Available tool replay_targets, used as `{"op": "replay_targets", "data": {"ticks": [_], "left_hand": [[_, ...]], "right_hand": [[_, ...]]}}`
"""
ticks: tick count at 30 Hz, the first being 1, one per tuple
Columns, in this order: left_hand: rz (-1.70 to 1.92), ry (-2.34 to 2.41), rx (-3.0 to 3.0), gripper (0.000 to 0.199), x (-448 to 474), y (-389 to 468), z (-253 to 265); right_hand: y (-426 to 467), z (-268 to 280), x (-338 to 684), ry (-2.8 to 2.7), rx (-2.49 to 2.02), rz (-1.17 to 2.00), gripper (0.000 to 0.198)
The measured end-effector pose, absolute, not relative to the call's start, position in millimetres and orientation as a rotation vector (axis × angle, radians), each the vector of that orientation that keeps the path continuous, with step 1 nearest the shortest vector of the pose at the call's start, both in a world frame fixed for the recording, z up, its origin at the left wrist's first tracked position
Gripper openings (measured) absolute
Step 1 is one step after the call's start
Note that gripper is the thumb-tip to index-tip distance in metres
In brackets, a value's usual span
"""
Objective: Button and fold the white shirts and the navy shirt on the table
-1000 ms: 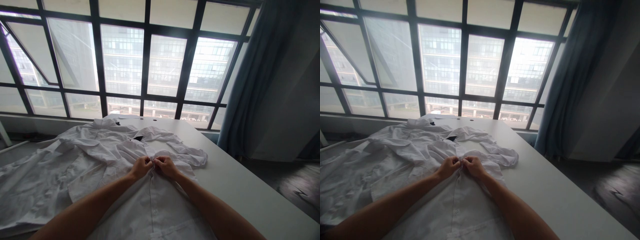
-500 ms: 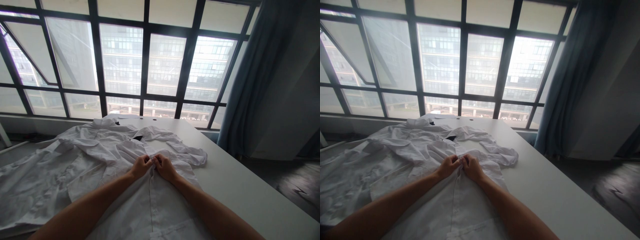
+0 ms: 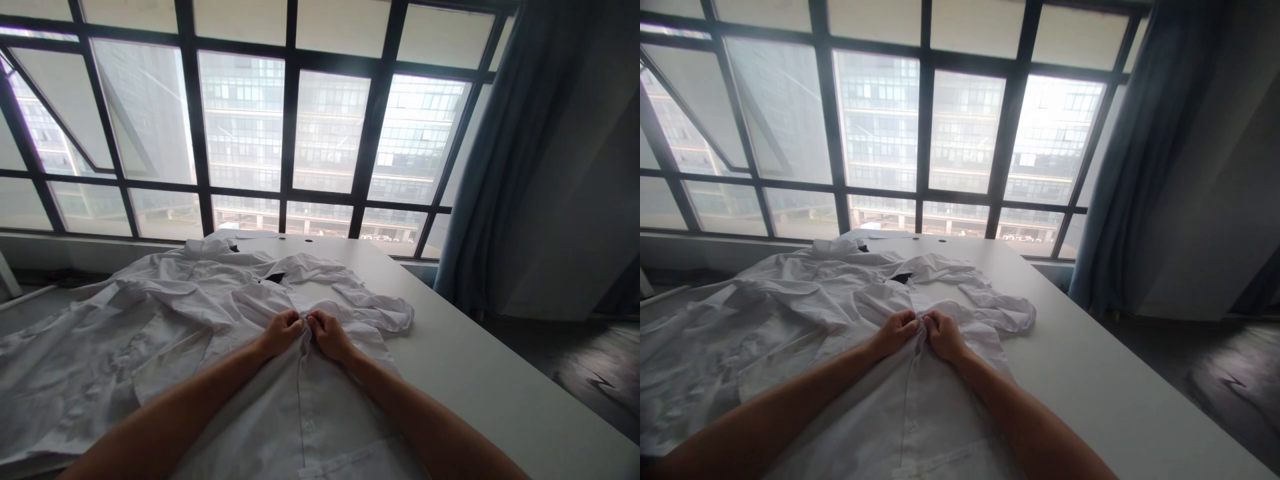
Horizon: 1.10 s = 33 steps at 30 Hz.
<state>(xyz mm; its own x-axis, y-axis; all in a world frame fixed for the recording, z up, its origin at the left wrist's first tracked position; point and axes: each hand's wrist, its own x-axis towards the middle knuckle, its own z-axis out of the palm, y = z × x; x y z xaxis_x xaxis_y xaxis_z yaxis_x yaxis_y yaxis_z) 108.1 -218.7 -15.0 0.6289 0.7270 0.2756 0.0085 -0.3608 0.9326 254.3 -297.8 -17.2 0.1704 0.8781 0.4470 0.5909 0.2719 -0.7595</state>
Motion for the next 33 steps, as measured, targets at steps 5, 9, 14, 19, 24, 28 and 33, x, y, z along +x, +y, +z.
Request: {"op": "replay_targets", "data": {"ticks": [5, 9, 14, 19, 24, 28, 33], "left_hand": [[0.809, 0.562, 1.781, 0.030, 105.4, -218.7, -12.1], [0.833, 0.587, 1.833, 0.028, 106.4, -216.7, -13.7], [0.884, 0.642, 1.872, 0.029, 110.5, -214.9, -19.0], [0.920, 0.702, 1.899, 0.031, 113.1, -212.7, -25.6], [0.917, 0.671, 1.922, 0.026, 113.1, -213.9, -26.8], [0.895, 0.626, 2.016, 0.021, 111.6, -216.9, -25.9], [0.882, 0.668, 2.228, 0.020, 108.1, -216.3, -26.3]], "right_hand": [[-296.4, -17.4, 254.6, -1.517, -1.407, 0.349, 0.027], [-299.5, -14.7, 251.9, -1.517, -1.464, 0.320, 0.026], [-305.5, -10.8, 248.5, -1.625, -1.532, 0.034, 0.019], [-307.6, -6.9, 247.6, -1.718, -1.566, -0.069, 0.015], [-306.3, -5.7, 250.6, -1.660, -1.635, 0.057, 0.011], [-302.1, -7.7, 257.5, -1.638, -1.652, 0.294, 0.012], [-292.4, -15.4, 266.5, -1.581, -1.667, 0.437, 0.010]]}}
